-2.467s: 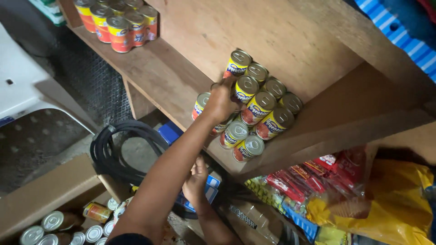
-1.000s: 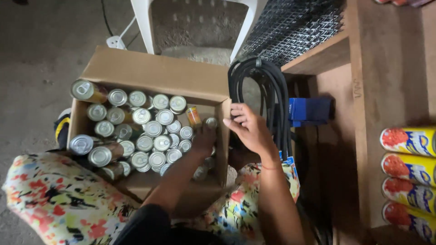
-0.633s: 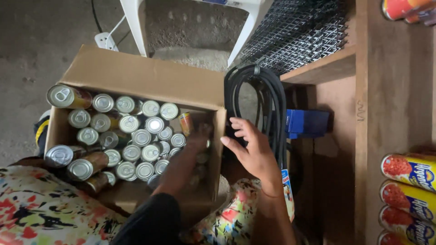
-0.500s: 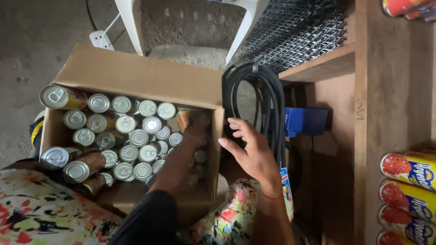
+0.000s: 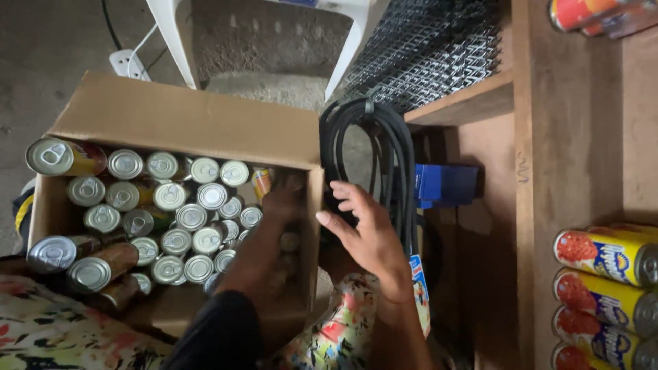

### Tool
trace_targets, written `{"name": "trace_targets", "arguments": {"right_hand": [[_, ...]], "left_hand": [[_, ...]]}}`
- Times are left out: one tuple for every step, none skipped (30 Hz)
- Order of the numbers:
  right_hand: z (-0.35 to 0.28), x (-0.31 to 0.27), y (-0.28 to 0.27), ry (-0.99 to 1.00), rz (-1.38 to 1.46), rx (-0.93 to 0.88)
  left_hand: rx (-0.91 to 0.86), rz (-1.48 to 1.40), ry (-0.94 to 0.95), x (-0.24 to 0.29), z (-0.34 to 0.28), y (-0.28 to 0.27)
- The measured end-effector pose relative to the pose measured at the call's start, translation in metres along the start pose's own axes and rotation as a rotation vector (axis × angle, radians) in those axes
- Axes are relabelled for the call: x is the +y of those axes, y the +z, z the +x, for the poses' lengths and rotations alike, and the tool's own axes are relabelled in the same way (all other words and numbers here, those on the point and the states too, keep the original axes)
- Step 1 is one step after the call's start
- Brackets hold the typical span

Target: Stocking and organizing canned goods from a cardboard box onto wooden shelves.

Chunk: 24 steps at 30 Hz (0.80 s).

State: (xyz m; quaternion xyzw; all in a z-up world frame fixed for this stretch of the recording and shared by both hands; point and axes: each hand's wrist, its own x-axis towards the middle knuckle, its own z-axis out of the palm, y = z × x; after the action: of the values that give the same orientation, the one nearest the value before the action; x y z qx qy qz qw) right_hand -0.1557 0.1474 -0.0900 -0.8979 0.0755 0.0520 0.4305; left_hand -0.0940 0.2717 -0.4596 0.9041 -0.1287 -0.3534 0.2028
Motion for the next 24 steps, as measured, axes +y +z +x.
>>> {"name": "trace_targets", "arguments": {"right_hand": [[0.001, 0.001, 0.0, 0.004, 0.001, 0.005], [0.001, 0.002, -0.001, 0.008, 0.003, 0.009], [0.0, 0.004, -0.002, 0.012, 0.007, 0.007], [0.002, 0.005, -0.002, 0.016, 0.018, 0.013], [0.002, 0.005, -0.004, 0.021, 0.028, 0.019], [0.003, 0.008, -0.004, 0.013, 0.033, 0.019], [0.003, 0.01, -0.004, 0.017, 0.068, 0.03], [0.004, 0.011, -0.003, 0.017, 0.102, 0.041], [0.006, 0.019, 0.0, 0.003, 0.107, 0.041], [0.01, 0.025, 0.004, 0.012, 0.174, 0.043], [0.013, 0.031, 0.007, 0.02, 0.241, 0.044], [0.013, 0.043, 0.015, 0.006, 0.242, 0.045], [0.013, 0.055, 0.023, 0.0, 0.311, 0.027], [0.015, 0.066, 0.032, -0.006, 0.379, 0.007], [0.01, 0.063, 0.037, -0.021, 0.378, 0.007], [0.008, 0.06, 0.042, -0.012, 0.465, -0.062], [0.006, 0.057, 0.048, -0.004, 0.551, -0.133], [-0.003, 0.044, 0.053, -0.015, 0.549, -0.139], [-0.011, 0.033, 0.059, 0.011, 0.684, -0.207], [-0.02, 0.023, 0.064, 0.042, 0.817, -0.279], [-0.024, 0.02, 0.067, 0.034, 0.812, -0.29], [-0.027, 0.018, 0.07, 0.074, 0.905, -0.304], [-0.03, 0.017, 0.072, 0.114, 0.997, -0.319], [-0.031, 0.016, 0.076, 0.112, 0.991, -0.332]], "left_hand": [[0.155, 0.149, 0.169, -0.009, 0.0, 0.001], [0.307, 0.297, 0.34, -0.017, -0.002, 0.003], [0.301, 0.3, 0.338, -0.015, -0.013, -0.013], [0.311, 0.058, 0.284, -0.013, -0.023, -0.031], [0.318, -0.183, 0.228, -0.01, -0.035, -0.05], [0.325, -0.179, 0.224, -0.015, -0.038, -0.061], [0.34, -0.217, 0.382, -0.02, -0.042, -0.072], [0.359, -0.252, 0.54, -0.025, -0.046, -0.084], [0.37, -0.244, 0.538, -0.014, -0.073, -0.118], [0.189, -0.396, 0.541, -0.002, -0.099, -0.153], [0.004, -0.544, 0.542, 0.011, -0.126, -0.187], [0.017, -0.538, 0.545, 0.019, -0.146, -0.206], [-0.168, -0.68, 0.486, 0.027, -0.166, -0.225], [-0.355, -0.819, 0.424, 0.034, -0.186, -0.245], [-0.341, -0.816, 0.43, 0.032, -0.196, -0.249], [-0.323, -0.905, 0.595, 0.031, -0.205, -0.255], [-0.306, -0.987, 0.763, 0.029, -0.213, -0.261], [-0.293, -0.986, 0.766, 0.027, -0.217, -0.265], [-0.259, -0.933, 0.765, 0.023, -0.221, -0.268], [-0.225, -0.884, 0.761, 0.021, -0.224, -0.269], [-0.212, -0.887, 0.761, 0.02, -0.228, -0.27], [-0.193, -0.849, 0.671, 0.02, -0.231, -0.271], [-0.176, -0.812, 0.58, 0.019, -0.234, -0.272], [-0.164, -0.82, 0.578, 0.016, -0.237, -0.273]]}}
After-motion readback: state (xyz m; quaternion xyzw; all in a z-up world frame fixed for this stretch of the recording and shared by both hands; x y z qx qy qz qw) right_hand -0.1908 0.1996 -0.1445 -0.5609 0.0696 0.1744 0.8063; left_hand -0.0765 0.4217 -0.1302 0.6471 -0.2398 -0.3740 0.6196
